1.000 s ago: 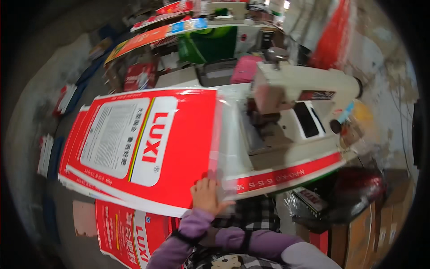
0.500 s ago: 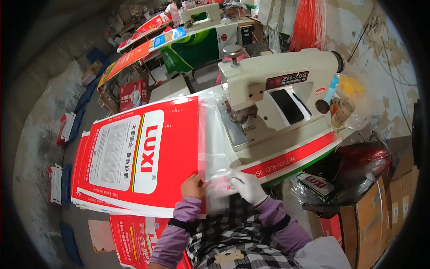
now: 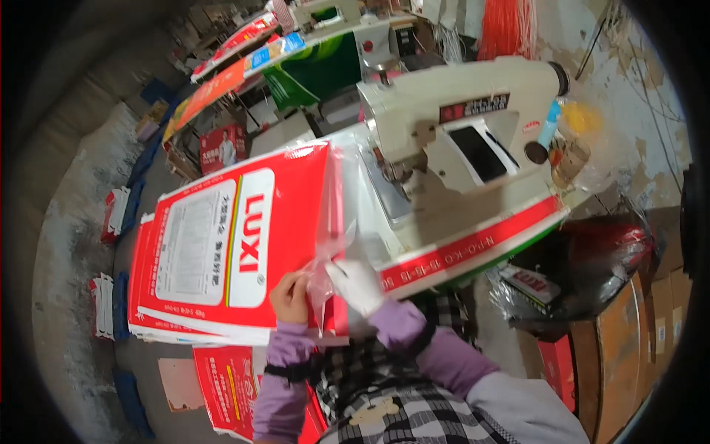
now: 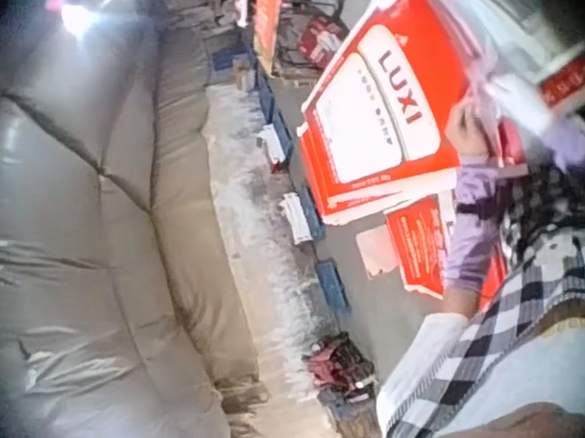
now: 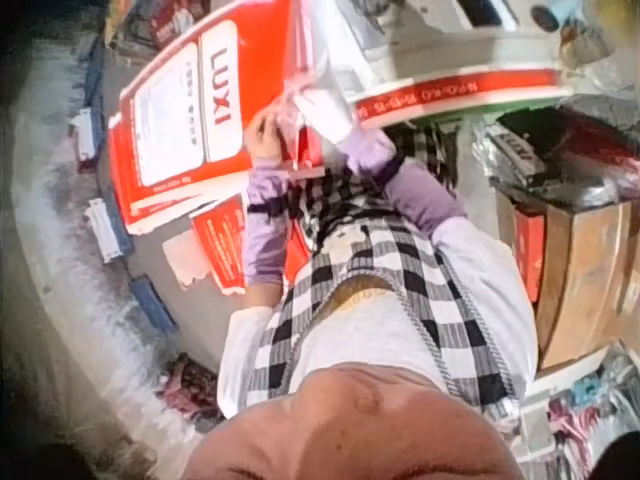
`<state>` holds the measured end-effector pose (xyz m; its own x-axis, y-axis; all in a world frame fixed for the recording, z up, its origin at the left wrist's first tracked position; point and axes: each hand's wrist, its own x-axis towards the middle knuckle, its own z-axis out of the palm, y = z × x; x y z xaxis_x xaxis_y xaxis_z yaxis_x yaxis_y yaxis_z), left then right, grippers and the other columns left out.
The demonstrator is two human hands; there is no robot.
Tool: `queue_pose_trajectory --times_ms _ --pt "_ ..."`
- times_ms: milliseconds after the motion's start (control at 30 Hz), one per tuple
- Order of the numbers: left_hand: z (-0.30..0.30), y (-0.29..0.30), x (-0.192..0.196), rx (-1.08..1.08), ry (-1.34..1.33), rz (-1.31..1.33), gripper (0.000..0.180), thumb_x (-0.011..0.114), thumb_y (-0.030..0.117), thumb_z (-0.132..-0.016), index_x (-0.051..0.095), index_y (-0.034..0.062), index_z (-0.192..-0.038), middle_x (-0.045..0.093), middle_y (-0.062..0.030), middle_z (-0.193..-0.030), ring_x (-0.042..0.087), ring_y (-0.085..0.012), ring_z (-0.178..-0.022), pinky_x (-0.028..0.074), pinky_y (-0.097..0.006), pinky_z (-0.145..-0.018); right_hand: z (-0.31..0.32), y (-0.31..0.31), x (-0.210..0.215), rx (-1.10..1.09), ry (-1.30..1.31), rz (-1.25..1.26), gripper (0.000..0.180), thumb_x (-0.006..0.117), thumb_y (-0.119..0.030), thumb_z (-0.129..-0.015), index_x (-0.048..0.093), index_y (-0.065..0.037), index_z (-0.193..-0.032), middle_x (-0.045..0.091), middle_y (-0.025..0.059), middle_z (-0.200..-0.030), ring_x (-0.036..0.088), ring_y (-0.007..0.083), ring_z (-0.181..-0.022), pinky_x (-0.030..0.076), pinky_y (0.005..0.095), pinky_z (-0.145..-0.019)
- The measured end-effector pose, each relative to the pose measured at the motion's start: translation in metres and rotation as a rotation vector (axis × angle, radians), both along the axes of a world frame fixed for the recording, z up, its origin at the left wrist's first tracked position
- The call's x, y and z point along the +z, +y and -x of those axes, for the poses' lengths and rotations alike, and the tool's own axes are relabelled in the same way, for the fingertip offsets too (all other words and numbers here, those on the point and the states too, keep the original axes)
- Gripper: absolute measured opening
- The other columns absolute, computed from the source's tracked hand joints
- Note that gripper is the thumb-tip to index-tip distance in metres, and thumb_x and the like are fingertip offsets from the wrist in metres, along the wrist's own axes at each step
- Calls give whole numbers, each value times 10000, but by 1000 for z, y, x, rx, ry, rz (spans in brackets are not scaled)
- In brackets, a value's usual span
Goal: Sewing and folding large plastic bags using an industrial sewing machine.
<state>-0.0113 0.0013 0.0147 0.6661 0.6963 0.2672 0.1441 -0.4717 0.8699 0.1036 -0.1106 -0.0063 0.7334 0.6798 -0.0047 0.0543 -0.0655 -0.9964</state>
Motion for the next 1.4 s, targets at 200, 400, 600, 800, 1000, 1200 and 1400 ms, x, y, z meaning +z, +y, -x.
queue_pose_trajectory --times_ms 200,400,600,800,1000,1200,1400 --pt "33 -1 5 128 -213 126 96 593 35 -873 682 5 -890 643 -45 -765 577 -129 -783 446 -327 -858 11 -38 -6 -181 -671 255 227 659 -220 -788 644 -73 -961 641 118 -1022 583 313 -1017 477 434 -840" --pt "39 12 3 -504 -73 159 96 649 112 -841 684 39 -893 670 -45 -798 605 -186 -929 289 -432 -1076 27 -18 42 513 -485 394 507 766 -391 -743 564 -15 -1017 650 177 -801 644 378 -744 512 460 -727" --pt "21 23 -37 -167 -223 691 466 650 220 -856 511 63 -1273 571 -123 -1220 566 -234 -1123 360 -383 -1030 55 5 10 -6 119 -95 198 729 -196 -802 606 -42 -807 645 132 -744 618 329 -641 501 386 -632" --pt "15 13 1 -211 754 -458 287 632 205 -812 612 60 -1059 639 -198 -969 645 -356 -890 510 -460 -786 42 -7 -8 42 -343 -167 144 723 -57 -746 588 -24 -709 590 74 -949 583 229 -841 474 324 -721" --pt "24 31 36 -197 591 -288 244 588 225 -885 601 23 -748 590 -201 -634 606 -390 -597 448 -465 -529 41 -24 -1 368 -552 -245 79 642 -96 -780 606 -26 -771 590 72 -1121 541 284 -1103 452 397 -931" --pt "30 38 18 -232 462 53 236 582 149 -884 578 -31 -732 496 -168 -551 486 -191 -475 382 -339 -486 56 -13 1 441 -669 -370 142 652 -105 -794 634 -47 -922 593 79 -1141 547 279 -1111 445 391 -954" --pt "41 24 24 -164 423 -247 104 658 56 -797 593 -5 -743 561 -204 -627 572 -328 -540 413 -362 -498 34 -1 -9 745 -86 -378 156 662 -205 -850 677 -69 -924 668 60 -824 656 219 -818 513 324 -791"
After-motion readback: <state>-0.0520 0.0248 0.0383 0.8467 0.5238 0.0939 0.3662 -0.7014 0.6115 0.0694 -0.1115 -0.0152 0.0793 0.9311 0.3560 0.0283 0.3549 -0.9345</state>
